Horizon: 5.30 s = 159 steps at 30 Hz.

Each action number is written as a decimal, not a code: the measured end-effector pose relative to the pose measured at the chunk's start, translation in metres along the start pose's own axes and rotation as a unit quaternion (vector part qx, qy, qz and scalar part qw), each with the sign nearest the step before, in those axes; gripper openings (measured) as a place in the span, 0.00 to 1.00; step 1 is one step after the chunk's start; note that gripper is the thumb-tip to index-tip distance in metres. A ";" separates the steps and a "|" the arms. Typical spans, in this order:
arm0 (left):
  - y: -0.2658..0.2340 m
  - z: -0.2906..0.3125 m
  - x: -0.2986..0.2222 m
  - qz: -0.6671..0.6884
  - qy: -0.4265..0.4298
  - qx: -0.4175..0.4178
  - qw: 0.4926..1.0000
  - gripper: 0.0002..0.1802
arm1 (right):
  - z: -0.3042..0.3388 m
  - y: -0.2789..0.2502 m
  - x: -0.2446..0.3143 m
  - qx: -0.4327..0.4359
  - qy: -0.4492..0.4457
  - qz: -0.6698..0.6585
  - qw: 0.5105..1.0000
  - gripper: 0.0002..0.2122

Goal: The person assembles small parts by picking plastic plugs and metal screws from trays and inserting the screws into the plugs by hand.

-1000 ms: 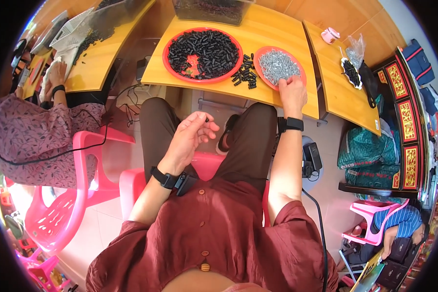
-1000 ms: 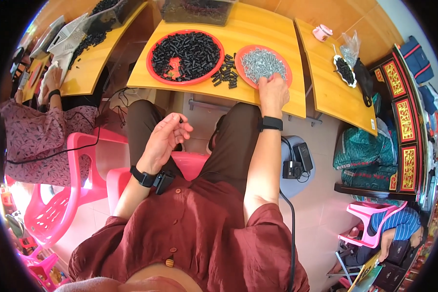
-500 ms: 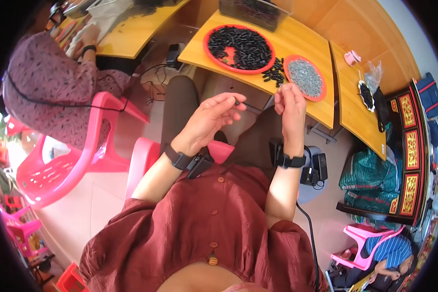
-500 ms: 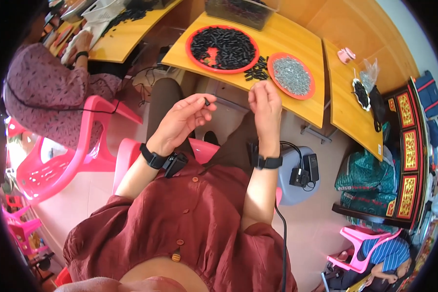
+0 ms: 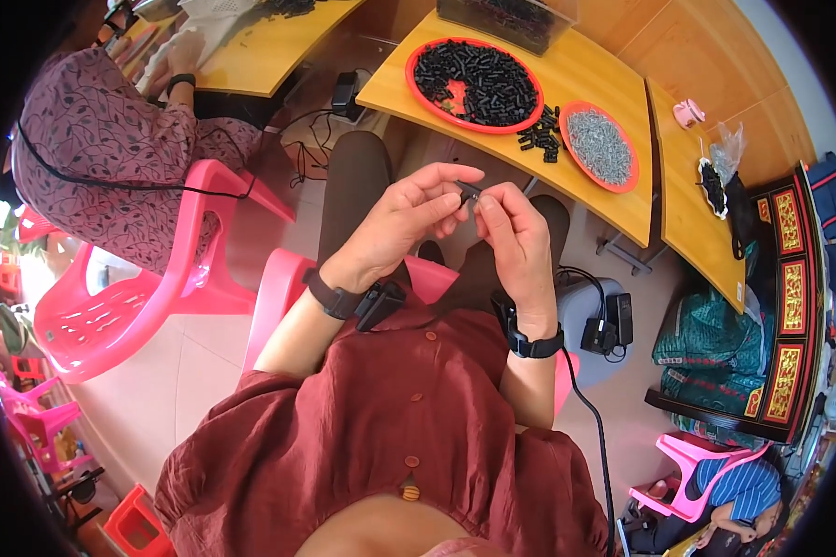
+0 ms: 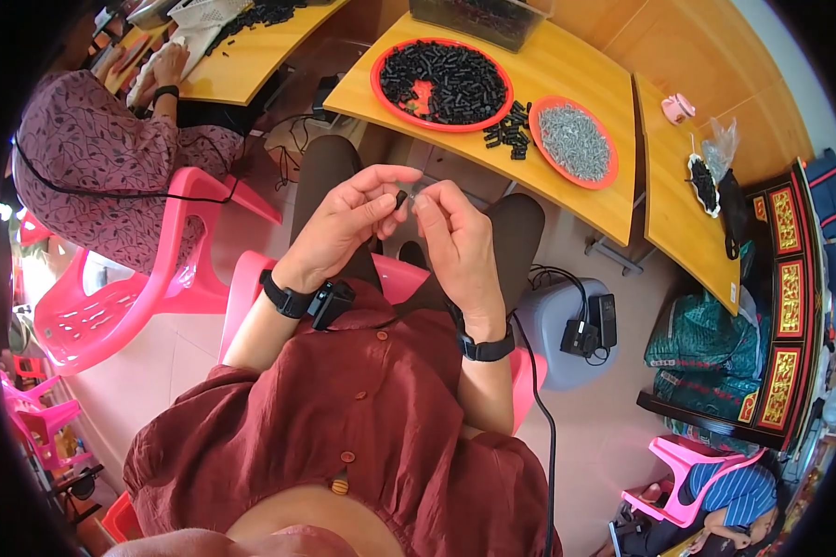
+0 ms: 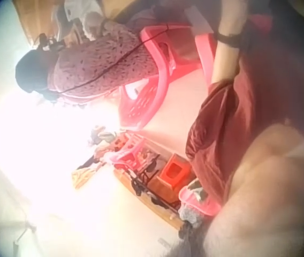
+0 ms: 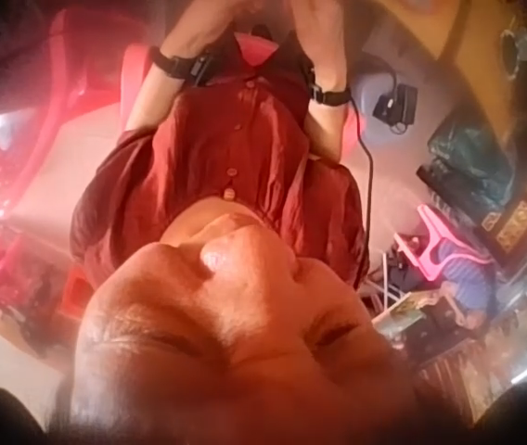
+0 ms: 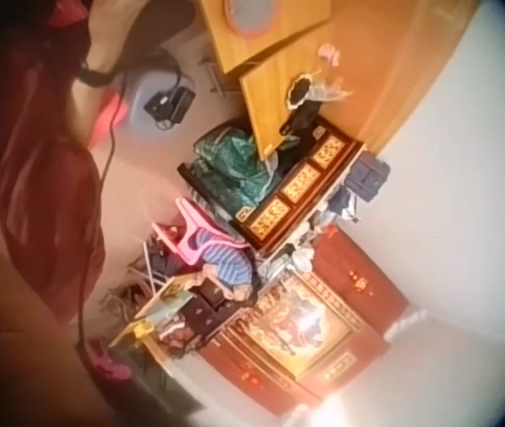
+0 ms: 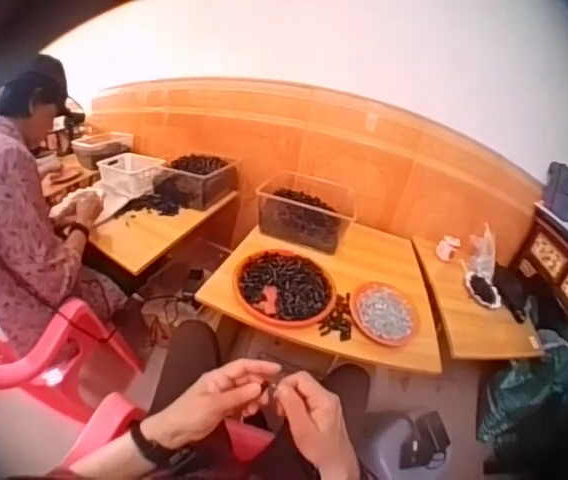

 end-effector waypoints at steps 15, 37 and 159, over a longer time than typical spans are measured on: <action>-0.009 -0.004 0.003 0.010 0.006 -0.095 0.995 0.09 | 0.003 0.018 0.009 -0.113 -0.090 0.161 0.976 0.05; -0.008 -0.001 0.006 -0.015 -0.002 -0.113 0.993 0.10 | 0.003 0.023 0.009 -0.137 -0.065 0.160 0.975 0.06; -0.083 -0.030 0.044 0.194 -0.137 -0.171 0.956 0.08 | -0.108 0.013 -0.018 0.096 -0.055 0.149 0.983 0.07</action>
Point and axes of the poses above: each hand's wrist, its own z-axis away from the middle knuckle, its own y-axis out of the palm, x = y × z, the point moved 1 cm from there along -z, towards the middle knuckle, and after that the axes turned 10 degrees about y, right-handed, at the moved point
